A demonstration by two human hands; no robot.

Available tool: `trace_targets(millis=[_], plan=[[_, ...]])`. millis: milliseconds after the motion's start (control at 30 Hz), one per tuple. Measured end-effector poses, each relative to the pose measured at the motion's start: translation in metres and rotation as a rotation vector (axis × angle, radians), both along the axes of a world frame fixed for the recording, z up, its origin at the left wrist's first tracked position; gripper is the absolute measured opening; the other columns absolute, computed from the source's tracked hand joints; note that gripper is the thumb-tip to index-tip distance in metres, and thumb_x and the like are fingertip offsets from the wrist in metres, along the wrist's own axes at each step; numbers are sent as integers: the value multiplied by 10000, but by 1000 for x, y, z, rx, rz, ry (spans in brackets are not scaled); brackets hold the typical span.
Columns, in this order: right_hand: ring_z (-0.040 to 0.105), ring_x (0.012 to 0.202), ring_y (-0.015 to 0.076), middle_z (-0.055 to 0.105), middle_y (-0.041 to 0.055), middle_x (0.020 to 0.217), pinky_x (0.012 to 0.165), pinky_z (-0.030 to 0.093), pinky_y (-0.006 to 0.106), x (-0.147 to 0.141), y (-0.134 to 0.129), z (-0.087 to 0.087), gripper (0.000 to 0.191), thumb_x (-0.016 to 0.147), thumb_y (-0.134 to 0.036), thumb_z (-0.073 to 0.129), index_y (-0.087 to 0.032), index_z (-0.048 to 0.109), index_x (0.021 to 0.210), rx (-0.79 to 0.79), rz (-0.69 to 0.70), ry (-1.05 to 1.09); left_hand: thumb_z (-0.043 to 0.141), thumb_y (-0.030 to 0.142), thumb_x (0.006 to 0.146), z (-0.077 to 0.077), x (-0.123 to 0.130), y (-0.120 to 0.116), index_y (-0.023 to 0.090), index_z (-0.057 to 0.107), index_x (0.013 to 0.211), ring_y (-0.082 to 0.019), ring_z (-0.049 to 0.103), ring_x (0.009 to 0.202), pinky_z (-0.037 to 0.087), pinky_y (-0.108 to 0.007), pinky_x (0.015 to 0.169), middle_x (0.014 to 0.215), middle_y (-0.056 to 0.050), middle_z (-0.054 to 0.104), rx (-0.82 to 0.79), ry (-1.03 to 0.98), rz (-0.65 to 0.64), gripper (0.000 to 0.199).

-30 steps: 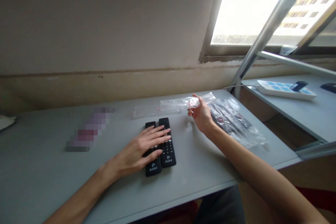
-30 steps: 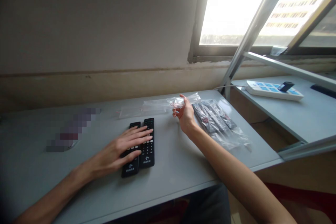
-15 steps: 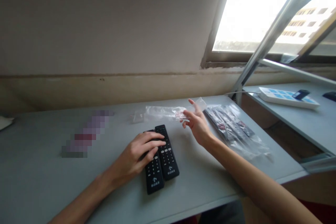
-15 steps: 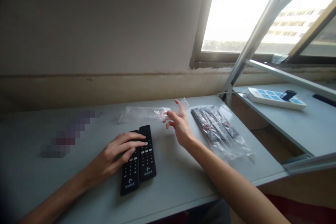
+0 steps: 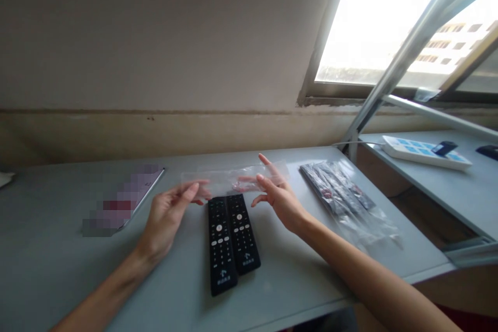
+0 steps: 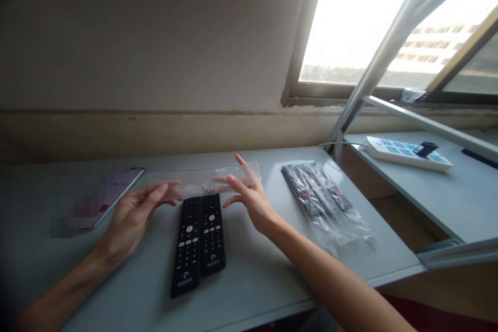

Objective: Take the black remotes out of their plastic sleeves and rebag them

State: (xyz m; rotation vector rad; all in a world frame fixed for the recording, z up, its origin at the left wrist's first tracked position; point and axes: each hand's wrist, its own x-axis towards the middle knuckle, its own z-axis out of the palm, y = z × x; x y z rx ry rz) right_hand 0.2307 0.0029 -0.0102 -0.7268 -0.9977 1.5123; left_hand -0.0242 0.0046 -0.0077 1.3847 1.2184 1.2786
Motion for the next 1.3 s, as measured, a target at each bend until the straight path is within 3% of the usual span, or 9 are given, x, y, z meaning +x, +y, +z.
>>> trace_targets(millis=[267, 400, 500, 633, 733, 867, 1000, 1133, 1300], plan=[[768, 968, 267, 776, 141, 1204, 592, 572, 279, 10, 11, -3, 475, 921, -516, 698, -229, 705, 1299, -30, -46, -43, 816, 436, 797, -6, -6, 12, 181, 764, 902, -211, 708, 765, 572, -297, 681, 849, -67, 761, -13, -228, 130, 281], [742, 833, 226, 781, 150, 1081, 547, 528, 262, 10, 13, -4, 458, 887, -590, 708, -159, 787, 1018, -35, -125, -71, 808, 431, 780, -8, -10, 17, 186, 746, 859, -209, 704, 725, 560, -281, 604, 831, -63, 741, -6, -249, 174, 265], [698, 709, 180, 770, 123, 947, 511, 490, 248, 9, 13, -7, 494, 862, -633, 714, -145, 786, 895, -42, -211, -121, 809, 531, 765, -9, -12, 19, 179, 720, 861, -206, 710, 682, 551, -275, 564, 801, -51, 733, -33, -270, 194, 376], [641, 606, 135, 721, 61, 800, 492, 471, 233, 4, 10, -14, 477, 823, -623, 756, -152, 785, 887, -35, -227, -188, 765, 667, 769, -8, -11, 17, 160, 733, 962, -204, 705, 626, 493, -253, 497, 779, -68, 746, -104, -174, 135, 543], [653, 568, 144, 703, 35, 720, 486, 474, 237, 2, 9, -17, 472, 816, -616, 761, -159, 759, 936, -24, -194, -220, 833, 605, 717, -7, -8, 15, 156, 736, 882, -162, 654, 559, 441, -228, 473, 718, -44, 720, -48, -101, 127, 488], [684, 546, 157, 727, 37, 707, 490, 469, 235, 5, 10, -17, 431, 864, -584, 726, -167, 692, 967, 49, -178, -295, 784, 578, 777, -10, -10, 16, 157, 732, 803, -111, 519, 457, 402, -217, 454, 535, 13, 595, 28, -45, 163, 426], [604, 426, 130, 714, 9, 666, 433, 398, 228, 9, 13, -20, 385, 906, -575, 675, -197, 619, 946, 83, -203, -394, 749, 575, 808, -17, -14, 20, 161, 726, 844, -92, 398, 363, 271, -200, 354, 446, 65, 466, -32, -6, 172, 416], [401, 372, 96, 548, -71, 493, 400, 261, 221, 11, 18, -22, 379, 913, -587, 653, -211, 615, 940, 118, -312, -495, 746, 568, 818, -19, -14, 22, 162, 705, 863, -103, 446, 327, 219, -188, 321, 428, 77, 445, -72, -12, 169, 411], [371, 431, 104, 481, -84, 459, 438, 243, 224, 14, 23, -20, 364, 907, -570, 664, -214, 621, 963, 150, -389, -447, 755, 527, 845, -14, -8, 20, 160, 700, 828, -102, 477, 326, 278, -184, 324, 420, 75, 452, -19, -19, 124, 371]])
